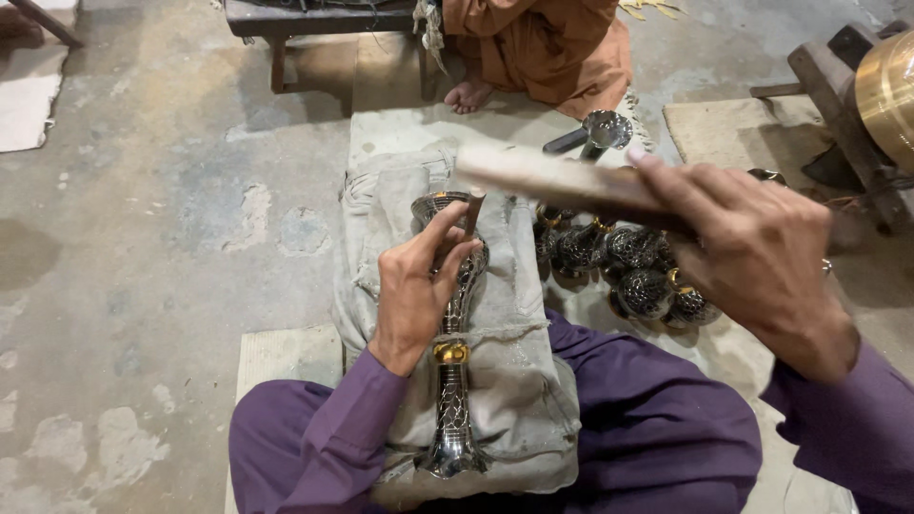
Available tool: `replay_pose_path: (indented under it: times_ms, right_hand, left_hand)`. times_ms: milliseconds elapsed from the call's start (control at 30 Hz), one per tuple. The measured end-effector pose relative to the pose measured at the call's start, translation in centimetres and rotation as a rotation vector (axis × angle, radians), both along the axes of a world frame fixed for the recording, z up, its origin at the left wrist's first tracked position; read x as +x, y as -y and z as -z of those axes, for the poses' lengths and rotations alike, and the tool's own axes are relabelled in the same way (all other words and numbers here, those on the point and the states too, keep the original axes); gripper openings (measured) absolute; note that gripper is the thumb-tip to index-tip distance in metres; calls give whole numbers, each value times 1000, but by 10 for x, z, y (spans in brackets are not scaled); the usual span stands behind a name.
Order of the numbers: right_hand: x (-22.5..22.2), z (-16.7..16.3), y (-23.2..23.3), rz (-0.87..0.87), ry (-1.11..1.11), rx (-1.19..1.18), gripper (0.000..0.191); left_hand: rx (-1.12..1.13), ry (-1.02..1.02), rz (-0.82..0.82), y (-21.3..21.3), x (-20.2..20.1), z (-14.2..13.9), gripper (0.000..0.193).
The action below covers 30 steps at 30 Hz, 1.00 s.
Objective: The person sits cross-legged on the floor holding a small punch against the surface of an engraved metal vase resting on a cloth pad, and repeatedly strikes the punch with a wooden mallet to chase the decoration, repositioning the punch around the vase body as they work.
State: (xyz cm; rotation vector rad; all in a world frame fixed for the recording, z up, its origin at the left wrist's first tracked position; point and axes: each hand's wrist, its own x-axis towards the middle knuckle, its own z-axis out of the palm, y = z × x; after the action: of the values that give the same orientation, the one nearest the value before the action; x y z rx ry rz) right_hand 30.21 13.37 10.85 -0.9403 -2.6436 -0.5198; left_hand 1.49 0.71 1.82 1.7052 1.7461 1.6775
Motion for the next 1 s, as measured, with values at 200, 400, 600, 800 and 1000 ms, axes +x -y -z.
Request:
replay_pose_path:
  times_ms: [200,400,600,800,1000]
  right_hand:
    - [-3,-1,1,-33,64,86,51]
    - [-1,2,-1,-12,91,32,56]
    - [1,0,2,-66,-75,-142,59]
    - [-3,-3,6,-127,-353,-348,61]
    - [-4,0,2,-131,-346,-307,62]
  left_hand:
    - [44,-40,31,-2,-2,1,48]
    - [20,-30,23,-1,-2,1,48]
    - [26,-11,58,-1,-3,-1,47]
    - [15,-16,55,0,-4,-3,46]
    - [-30,-23,32,0,-4,-3,48]
